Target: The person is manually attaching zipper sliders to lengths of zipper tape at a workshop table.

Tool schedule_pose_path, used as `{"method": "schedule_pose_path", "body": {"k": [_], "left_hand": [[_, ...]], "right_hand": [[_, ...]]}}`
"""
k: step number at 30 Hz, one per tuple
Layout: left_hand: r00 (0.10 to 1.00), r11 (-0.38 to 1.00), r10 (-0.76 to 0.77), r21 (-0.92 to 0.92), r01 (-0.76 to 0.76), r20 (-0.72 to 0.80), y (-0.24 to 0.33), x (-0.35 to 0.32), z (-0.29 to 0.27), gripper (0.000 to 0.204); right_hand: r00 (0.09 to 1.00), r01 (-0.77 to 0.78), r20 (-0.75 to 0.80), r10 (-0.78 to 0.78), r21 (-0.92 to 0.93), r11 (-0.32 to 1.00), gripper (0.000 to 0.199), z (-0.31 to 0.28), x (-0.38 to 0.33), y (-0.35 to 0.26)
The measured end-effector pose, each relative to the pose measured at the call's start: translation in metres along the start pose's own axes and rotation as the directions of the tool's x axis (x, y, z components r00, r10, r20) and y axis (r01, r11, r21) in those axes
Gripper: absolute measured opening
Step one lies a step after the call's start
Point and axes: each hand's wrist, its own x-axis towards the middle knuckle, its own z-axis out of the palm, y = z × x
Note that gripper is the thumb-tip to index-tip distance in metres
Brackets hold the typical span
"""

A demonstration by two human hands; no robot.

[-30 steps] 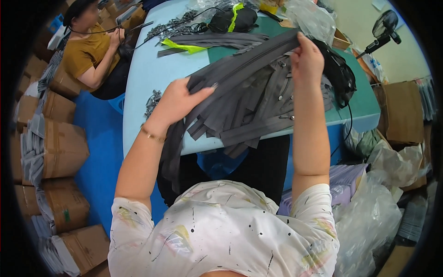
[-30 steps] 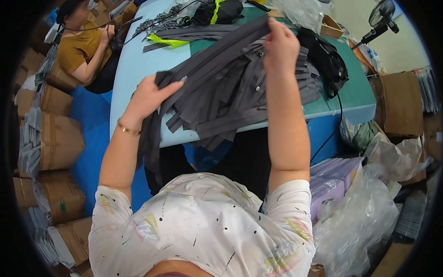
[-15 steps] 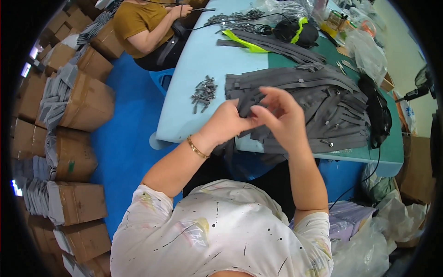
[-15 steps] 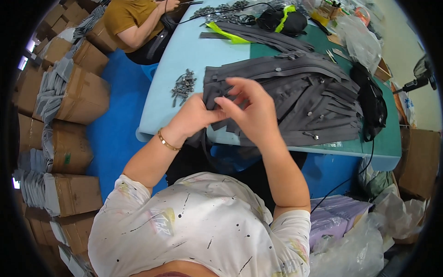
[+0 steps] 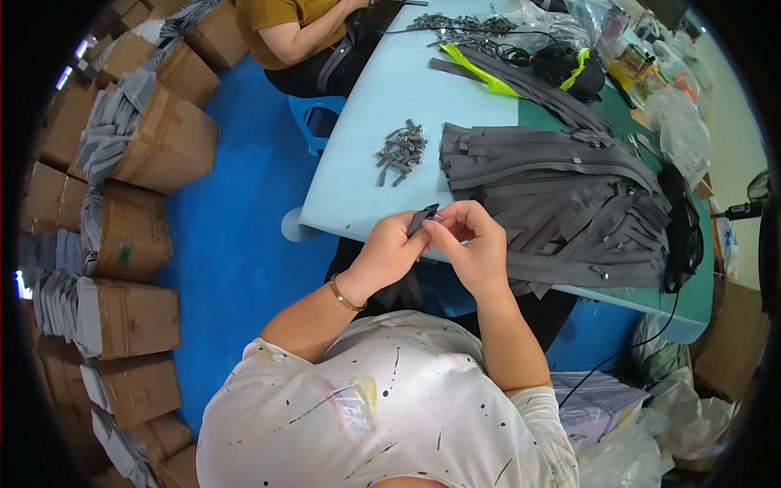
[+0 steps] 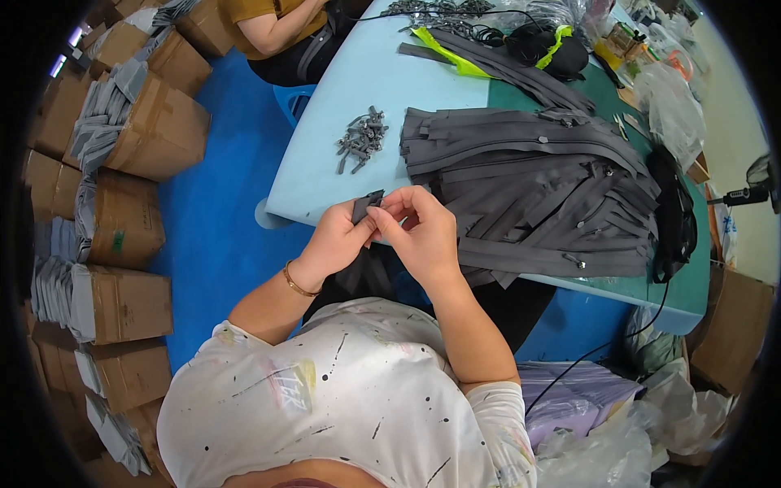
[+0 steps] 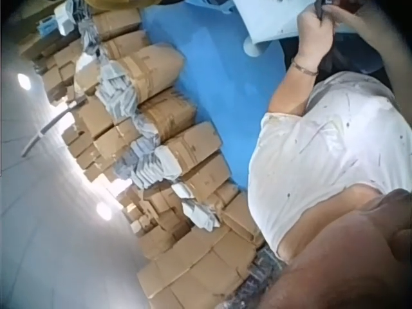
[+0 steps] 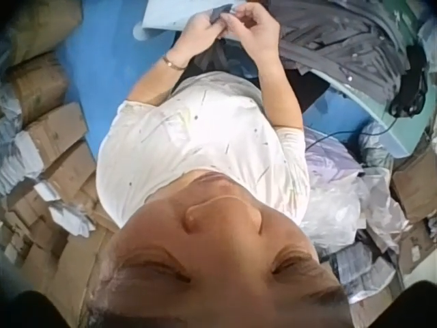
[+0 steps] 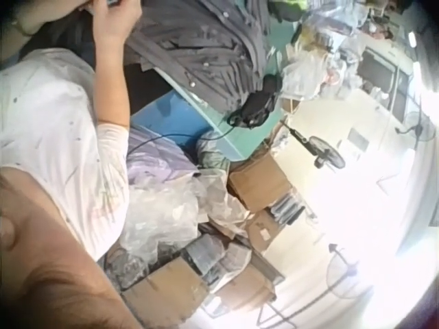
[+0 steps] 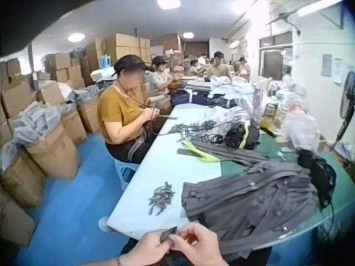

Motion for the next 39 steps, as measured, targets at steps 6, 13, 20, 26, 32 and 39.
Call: {"method": "schedule_pose_path", "body": {"k": [6, 13, 20, 26, 32, 39], "left_hand": [[0.999, 0.995, 0.005, 0.104, -0.002, -0.032, -0.004, -0.010, -0.007, 0.019], [0.986, 0.973, 0.164, 0.167, -0.156, -0.032, -0.007, -0.014, -0.012, 0.019], [0.990, 0.869, -0.115, -0.490, 0.060, -0.083, -0.003, -0.020, -0.016, 0.027], [0.956, 0.957, -0.043, -0.287, -0.044, -0.290, -0.019, -0.023, -0.037, 0.026], [0.980, 0.980, 0.073, -0.170, -0.105, -0.186, -0.010, -0.022, -0.029, 0.012], [0.828, 0.784, 0.543, 0.435, -0.443, -0.137, -0.014, -0.029, -0.025, 0.022]], "right_hand": [[0.999, 0.019, 0.027, -0.019, -0.005, 1.000, 0.010, 0.006, -0.002, 0.008], [0.994, -0.045, 0.102, 0.036, 0.091, 0.995, 0.009, 0.005, -0.006, 0.025], [0.983, -0.168, 0.149, 0.106, 0.504, 0.847, 0.010, -0.001, -0.008, 0.028], [0.980, -0.190, 0.156, 0.121, 0.575, 0.796, 0.011, -0.001, -0.007, 0.028], [0.972, -0.171, 0.215, 0.096, 0.366, 0.915, 0.013, 0.012, -0.015, 0.020], [0.983, -0.130, 0.144, 0.115, 0.104, 0.986, 0.010, 0.011, -0.017, 0.020]]}}
